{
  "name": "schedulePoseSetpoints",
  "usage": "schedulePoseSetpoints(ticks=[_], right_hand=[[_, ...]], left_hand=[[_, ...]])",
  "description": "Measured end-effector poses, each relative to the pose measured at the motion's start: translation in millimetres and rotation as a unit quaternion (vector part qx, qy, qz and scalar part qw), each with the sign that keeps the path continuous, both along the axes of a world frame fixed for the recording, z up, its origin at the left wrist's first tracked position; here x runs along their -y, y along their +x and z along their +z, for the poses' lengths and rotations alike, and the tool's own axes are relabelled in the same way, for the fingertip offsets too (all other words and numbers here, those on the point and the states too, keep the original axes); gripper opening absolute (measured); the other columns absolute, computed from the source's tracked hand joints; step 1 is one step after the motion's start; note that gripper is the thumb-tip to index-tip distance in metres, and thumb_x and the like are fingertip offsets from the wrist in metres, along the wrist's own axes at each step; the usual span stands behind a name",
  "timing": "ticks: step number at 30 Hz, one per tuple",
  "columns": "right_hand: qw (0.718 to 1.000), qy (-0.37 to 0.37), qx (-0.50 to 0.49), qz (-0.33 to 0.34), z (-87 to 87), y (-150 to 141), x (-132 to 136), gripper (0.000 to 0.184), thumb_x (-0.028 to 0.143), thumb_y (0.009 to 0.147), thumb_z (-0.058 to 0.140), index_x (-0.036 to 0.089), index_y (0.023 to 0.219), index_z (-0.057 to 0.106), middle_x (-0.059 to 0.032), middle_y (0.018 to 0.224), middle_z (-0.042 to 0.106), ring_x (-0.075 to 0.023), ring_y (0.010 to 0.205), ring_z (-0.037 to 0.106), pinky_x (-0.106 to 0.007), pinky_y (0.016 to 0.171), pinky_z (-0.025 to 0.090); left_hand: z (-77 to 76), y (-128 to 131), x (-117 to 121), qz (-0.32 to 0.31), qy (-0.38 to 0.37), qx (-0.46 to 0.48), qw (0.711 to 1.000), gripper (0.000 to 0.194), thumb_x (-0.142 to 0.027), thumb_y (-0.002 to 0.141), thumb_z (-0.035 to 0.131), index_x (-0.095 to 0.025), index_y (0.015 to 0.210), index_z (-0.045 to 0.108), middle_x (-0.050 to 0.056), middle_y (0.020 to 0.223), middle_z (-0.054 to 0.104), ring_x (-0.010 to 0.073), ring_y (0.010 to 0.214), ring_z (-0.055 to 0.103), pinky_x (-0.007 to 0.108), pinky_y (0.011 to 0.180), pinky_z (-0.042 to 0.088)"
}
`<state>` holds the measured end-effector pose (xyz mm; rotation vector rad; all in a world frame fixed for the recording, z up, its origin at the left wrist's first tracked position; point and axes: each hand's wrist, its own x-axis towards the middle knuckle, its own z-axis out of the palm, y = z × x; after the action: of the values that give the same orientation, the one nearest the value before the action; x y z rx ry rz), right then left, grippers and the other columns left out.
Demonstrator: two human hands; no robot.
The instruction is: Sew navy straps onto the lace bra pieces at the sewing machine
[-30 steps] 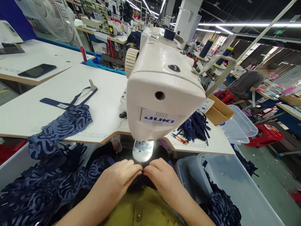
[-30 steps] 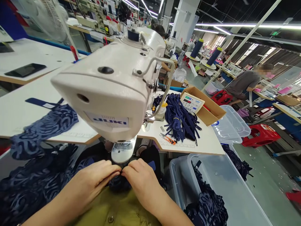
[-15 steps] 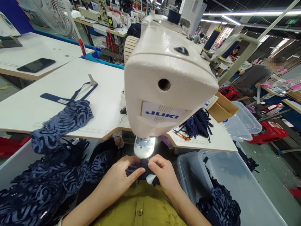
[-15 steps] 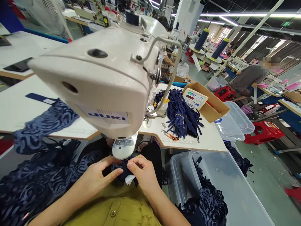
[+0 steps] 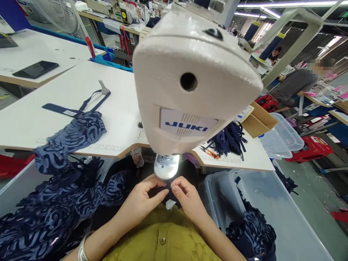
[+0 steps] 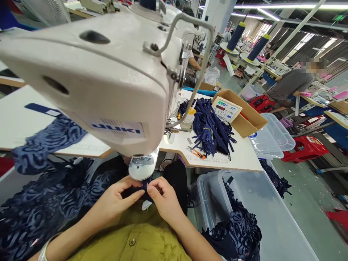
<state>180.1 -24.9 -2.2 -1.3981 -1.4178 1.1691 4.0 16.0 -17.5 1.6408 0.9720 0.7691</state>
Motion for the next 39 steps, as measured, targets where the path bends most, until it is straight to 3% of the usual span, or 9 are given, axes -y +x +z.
schedulePoseSetpoints(ticks=[3, 7, 11, 17, 24, 35, 39], right_hand=[[0.998, 0.016, -0.040, 0.052, -1.0, 0, -1, 0.029, 0.046, 0.088, 0.056, 0.021, 0.098, 0.067, -0.0036, 0.094, 0.057, -0.0171, 0.089, 0.053, -0.029, 0.081, 0.042], [0.991, 0.033, -0.125, -0.033, -4.0, -7, 1, 0.010, 0.031, 0.083, 0.067, 0.024, 0.090, 0.069, -0.0012, 0.091, 0.060, -0.0155, 0.087, 0.056, -0.027, 0.080, 0.044], [0.981, 0.053, -0.175, -0.067, -3.2, -13, 4, 0.004, 0.026, 0.081, 0.068, 0.025, 0.085, 0.069, 0.0005, 0.083, 0.063, -0.0136, 0.080, 0.058, -0.025, 0.075, 0.046], [0.980, 0.130, -0.120, -0.096, -0.2, -14, 7, 0.004, 0.026, 0.080, 0.069, 0.024, 0.084, 0.068, 0.0005, 0.076, 0.062, -0.0129, 0.069, 0.057, -0.023, 0.063, 0.047], [0.967, 0.221, -0.056, -0.116, 0.1, -14, 10, 0.011, 0.032, 0.083, 0.067, 0.023, 0.079, 0.063, -0.0011, 0.073, 0.064, -0.0166, 0.072, 0.060, -0.029, 0.068, 0.049], [0.960, 0.236, -0.039, -0.144, -1.0, -15, 12, 0.008, 0.016, 0.082, 0.062, 0.024, 0.081, 0.063, 0.0000, 0.075, 0.065, -0.0155, 0.071, 0.061, -0.028, 0.066, 0.050], [0.963, 0.229, -0.031, -0.142, 0.3, -13, 15, 0.006, 0.018, 0.082, 0.062, 0.024, 0.082, 0.064, 0.0005, 0.076, 0.065, -0.0143, 0.070, 0.060, -0.026, 0.066, 0.049]], left_hand=[[6.4, 0, 0, -0.006, 0.023, 0.001, 1.000, 0.019, -0.037, 0.083, 0.059, -0.021, 0.083, 0.068, 0.002, 0.095, 0.069, 0.0177, 0.091, 0.063, 0.028, 0.084, 0.050], [9.7, 1, 4, -0.001, 0.078, -0.013, 0.997, 0.016, -0.032, 0.085, 0.057, -0.023, 0.080, 0.069, 0.001, 0.089, 0.069, 0.0155, 0.085, 0.063, 0.027, 0.079, 0.051], [9.1, 2, 9, 0.017, 0.151, -0.044, 0.987, 0.013, -0.029, 0.086, 0.056, -0.022, 0.083, 0.066, 0.001, 0.090, 0.067, 0.0146, 0.084, 0.062, 0.026, 0.077, 0.051], [9.6, 1, 16, 0.025, 0.290, -0.084, 0.953, 0.014, -0.025, 0.093, 0.048, -0.022, 0.094, 0.061, 0.001, 0.082, 0.059, 0.0125, 0.077, 0.056, 0.023, 0.068, 0.048], [19.4, 4, 23, 0.101, 0.439, -0.104, 0.887, 0.015, -0.024, 0.095, 0.044, -0.021, 0.094, 0.058, -0.001, 0.078, 0.059, 0.0083, 0.069, 0.057, 0.017, 0.062, 0.046], [23.0, 7, 20, 0.085, 0.462, -0.120, 0.875, 0.018, -0.020, 0.095, 0.044, -0.019, 0.101, 0.060, -0.001, 0.074, 0.059, 0.0099, 0.066, 0.056, 0.020, 0.062, 0.045], [24.8, 6, 19, 0.061, 0.437, -0.103, 0.891, 0.015, -0.021, 0.094, 0.046, -0.019, 0.099, 0.060, -0.002, 0.074, 0.058, 0.0100, 0.066, 0.055, 0.020, 0.060, 0.045]])
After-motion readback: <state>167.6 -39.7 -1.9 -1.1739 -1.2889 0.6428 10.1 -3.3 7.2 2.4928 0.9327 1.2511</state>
